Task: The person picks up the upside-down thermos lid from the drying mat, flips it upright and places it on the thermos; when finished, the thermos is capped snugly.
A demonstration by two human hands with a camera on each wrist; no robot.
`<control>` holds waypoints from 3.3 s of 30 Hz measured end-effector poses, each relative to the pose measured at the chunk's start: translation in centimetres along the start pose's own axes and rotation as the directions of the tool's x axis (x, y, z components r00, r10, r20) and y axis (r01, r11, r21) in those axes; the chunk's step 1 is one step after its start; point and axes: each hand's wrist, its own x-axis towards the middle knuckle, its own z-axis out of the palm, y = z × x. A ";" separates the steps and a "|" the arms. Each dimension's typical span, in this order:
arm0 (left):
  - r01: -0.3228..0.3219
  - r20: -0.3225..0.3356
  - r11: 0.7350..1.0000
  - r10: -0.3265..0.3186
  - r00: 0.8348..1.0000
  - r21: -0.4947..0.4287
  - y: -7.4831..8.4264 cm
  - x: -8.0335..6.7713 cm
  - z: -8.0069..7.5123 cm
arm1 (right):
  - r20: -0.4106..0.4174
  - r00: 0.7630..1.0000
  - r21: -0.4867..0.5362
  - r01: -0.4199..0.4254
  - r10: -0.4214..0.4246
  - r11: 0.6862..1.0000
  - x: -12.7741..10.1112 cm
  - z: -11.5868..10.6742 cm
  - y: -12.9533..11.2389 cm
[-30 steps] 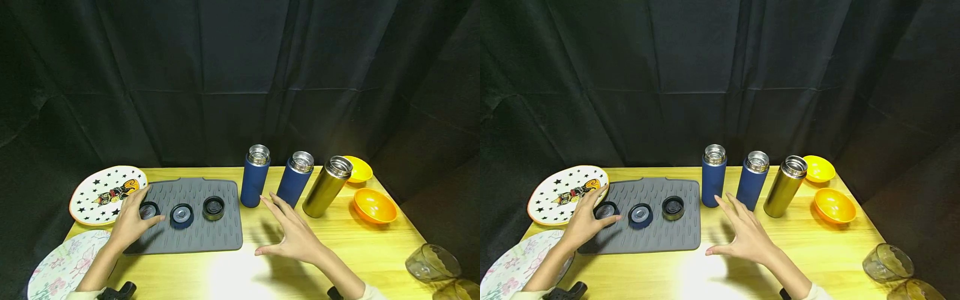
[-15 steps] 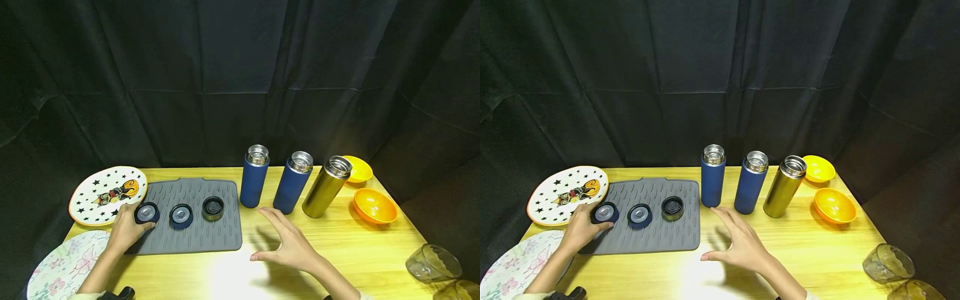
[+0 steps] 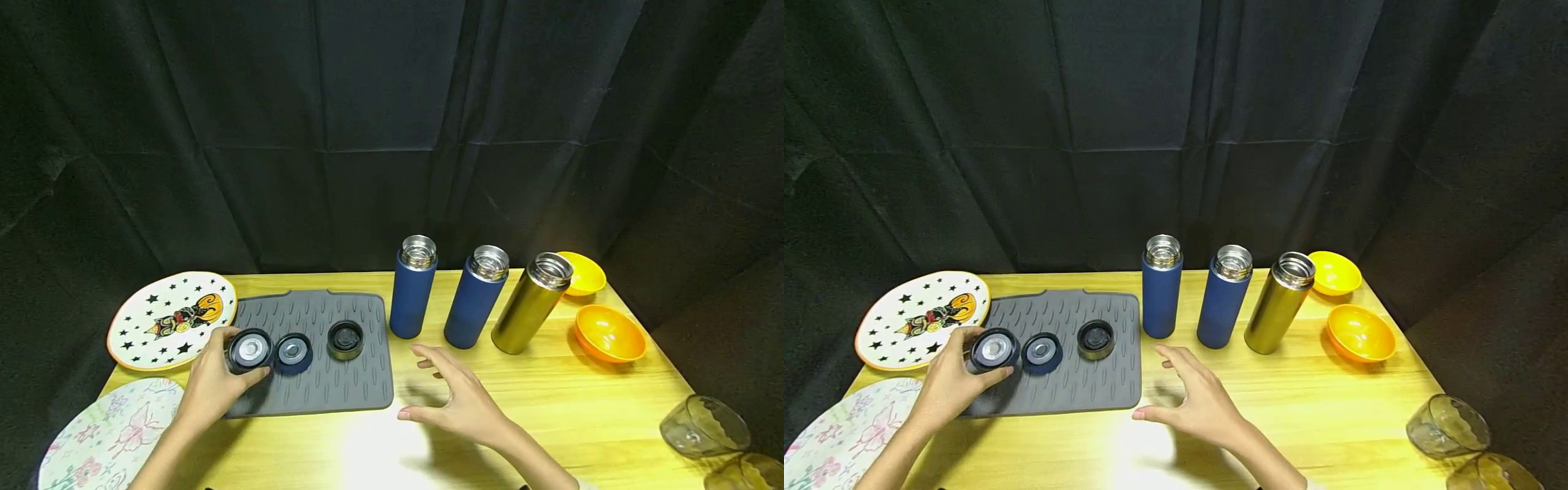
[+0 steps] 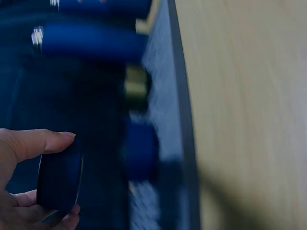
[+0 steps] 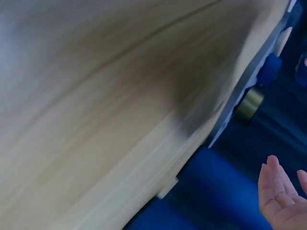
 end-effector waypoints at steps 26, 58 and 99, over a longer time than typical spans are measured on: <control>-0.438 -0.007 0.893 0.440 0.898 -0.100 10.9 -7.2 3.9 | 0.384 0.914 0.677 -0.374 0.129 0.634 0.0 2.8 -5.7; 0.256 0.492 0.790 0.066 0.868 -0.557 12.1 -7.3 3.0 | -0.258 0.893 0.084 0.401 -0.368 0.912 -1.3 3.2 -6.4; -0.014 0.141 0.723 0.154 0.978 -0.690 15.9 0.5 3.6 | -0.518 0.752 0.180 -0.369 0.407 0.912 12.1 2.0 -0.7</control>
